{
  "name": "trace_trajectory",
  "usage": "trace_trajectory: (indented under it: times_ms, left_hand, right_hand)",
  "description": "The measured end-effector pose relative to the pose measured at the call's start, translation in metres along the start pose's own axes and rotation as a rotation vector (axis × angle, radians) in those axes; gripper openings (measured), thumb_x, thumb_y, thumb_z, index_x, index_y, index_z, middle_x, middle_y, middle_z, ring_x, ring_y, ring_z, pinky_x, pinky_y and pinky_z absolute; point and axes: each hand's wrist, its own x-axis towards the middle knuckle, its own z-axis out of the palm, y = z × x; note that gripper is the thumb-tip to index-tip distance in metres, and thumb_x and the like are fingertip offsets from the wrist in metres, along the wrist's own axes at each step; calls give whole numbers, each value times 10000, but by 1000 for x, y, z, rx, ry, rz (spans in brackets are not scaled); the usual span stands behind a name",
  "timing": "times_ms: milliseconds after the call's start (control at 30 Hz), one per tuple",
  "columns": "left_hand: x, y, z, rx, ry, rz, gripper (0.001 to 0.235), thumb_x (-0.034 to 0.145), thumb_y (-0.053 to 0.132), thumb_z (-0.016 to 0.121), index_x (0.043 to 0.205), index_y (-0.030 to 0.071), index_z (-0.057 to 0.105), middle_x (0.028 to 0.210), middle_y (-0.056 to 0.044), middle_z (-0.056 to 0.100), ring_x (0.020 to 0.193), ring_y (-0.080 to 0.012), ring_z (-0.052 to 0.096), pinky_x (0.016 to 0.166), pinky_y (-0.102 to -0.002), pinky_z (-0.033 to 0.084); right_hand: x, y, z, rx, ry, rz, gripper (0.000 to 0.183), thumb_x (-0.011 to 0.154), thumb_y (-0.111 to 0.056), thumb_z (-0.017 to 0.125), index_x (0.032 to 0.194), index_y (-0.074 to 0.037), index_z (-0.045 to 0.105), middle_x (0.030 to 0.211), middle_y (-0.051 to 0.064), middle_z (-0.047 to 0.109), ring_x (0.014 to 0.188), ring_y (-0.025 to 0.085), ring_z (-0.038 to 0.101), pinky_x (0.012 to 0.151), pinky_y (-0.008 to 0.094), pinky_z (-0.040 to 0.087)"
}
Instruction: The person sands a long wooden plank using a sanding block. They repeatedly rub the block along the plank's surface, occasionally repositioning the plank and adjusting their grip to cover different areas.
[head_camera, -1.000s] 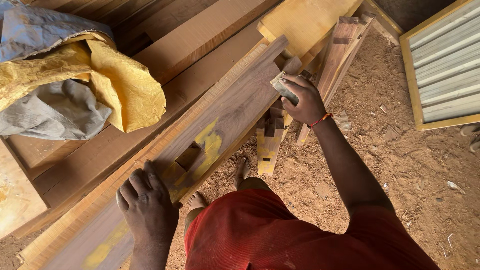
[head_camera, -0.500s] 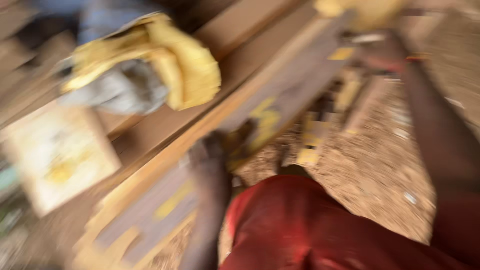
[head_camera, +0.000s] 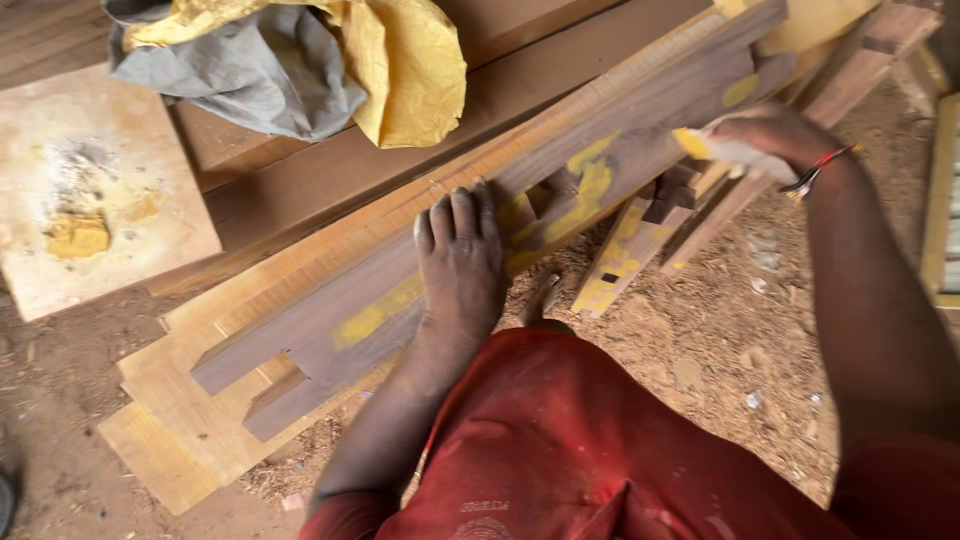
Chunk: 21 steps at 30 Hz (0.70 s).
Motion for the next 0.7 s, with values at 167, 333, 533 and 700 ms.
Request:
trace_trajectory:
  times_ms: [167, 333, 533, 700]
  left_hand:
    - [-8, -14, -7, -50, -42, 57, 750, 887, 267, 682, 1509, -82, 447, 1380, -213, 524, 1248, -353, 512, 1137, -472, 403]
    - [3, -38, -24, 32, -310, -10, 1419, 467, 761, 830, 1499, -79, 338, 1359, -262, 489, 1210, -398, 479, 1056, -500, 383]
    - [-26, -82, -52, 43, -407, -60, 1449, 503, 788, 861, 1561, -22, 292, 1350, -194, 501, 1269, -367, 478, 1116, -494, 381]
    - [-71, -121, -70, 162, -467, -225, 1508, 438, 772, 879, 1608, 32, 283, 1380, -168, 490, 1276, -370, 469, 1096, -538, 354]
  right_hand:
    - [-85, -2, 79, 265, -134, -241, 730, 982, -461, 635, 1462, 84, 559, 1007, 143, 684, 783, 131, 635, 592, 238, 545]
    - [-123, 30, 158, 327, -114, -316, 734, 955, -460, 634, 1447, 74, 529, 979, 130, 720, 746, 129, 670, 607, 249, 584]
    - [-151, 51, 216, 571, -191, -450, 770, 968, -471, 646, 1466, 97, 495, 1021, 142, 720, 767, 132, 669, 629, 259, 559]
    - [-176, 21, 257, 809, -212, -579, 714, 986, -424, 647, 1453, 93, 491, 1006, 161, 738, 760, 156, 699, 667, 272, 575]
